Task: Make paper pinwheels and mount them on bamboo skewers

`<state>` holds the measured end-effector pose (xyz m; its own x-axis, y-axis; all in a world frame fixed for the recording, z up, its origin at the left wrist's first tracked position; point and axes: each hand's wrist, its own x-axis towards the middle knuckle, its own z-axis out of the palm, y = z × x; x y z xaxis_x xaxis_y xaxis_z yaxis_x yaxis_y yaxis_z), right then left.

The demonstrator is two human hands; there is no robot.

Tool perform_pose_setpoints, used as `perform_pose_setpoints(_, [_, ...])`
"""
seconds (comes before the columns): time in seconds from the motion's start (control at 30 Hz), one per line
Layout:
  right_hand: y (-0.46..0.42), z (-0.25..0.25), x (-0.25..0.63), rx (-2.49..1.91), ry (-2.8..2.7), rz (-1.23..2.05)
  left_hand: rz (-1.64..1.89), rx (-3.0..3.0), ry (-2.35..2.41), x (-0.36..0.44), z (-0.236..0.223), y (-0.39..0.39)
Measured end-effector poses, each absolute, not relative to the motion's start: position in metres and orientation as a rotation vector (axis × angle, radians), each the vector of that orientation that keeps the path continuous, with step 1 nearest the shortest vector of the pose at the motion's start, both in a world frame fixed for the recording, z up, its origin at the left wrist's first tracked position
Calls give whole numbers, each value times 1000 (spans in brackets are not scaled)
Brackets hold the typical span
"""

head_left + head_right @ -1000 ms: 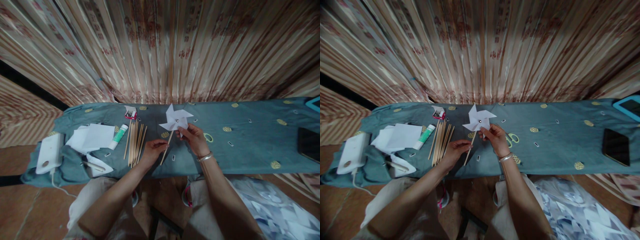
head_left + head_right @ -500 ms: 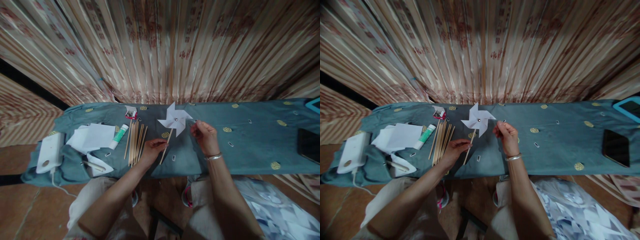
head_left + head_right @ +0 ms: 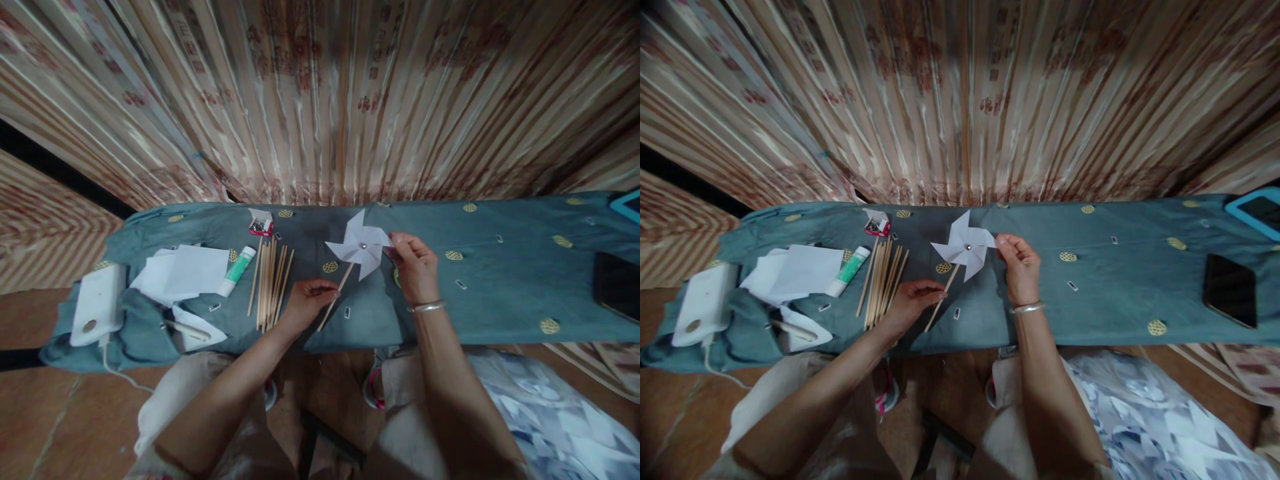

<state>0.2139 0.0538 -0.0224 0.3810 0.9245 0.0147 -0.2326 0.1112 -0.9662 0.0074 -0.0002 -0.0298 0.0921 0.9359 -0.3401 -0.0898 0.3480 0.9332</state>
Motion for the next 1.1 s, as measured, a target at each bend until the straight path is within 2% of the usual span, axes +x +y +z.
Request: perform_pose_setpoints(1.1, [48, -17, 200, -1131, -707, 1190, 991, 865, 1225, 6, -25, 1])
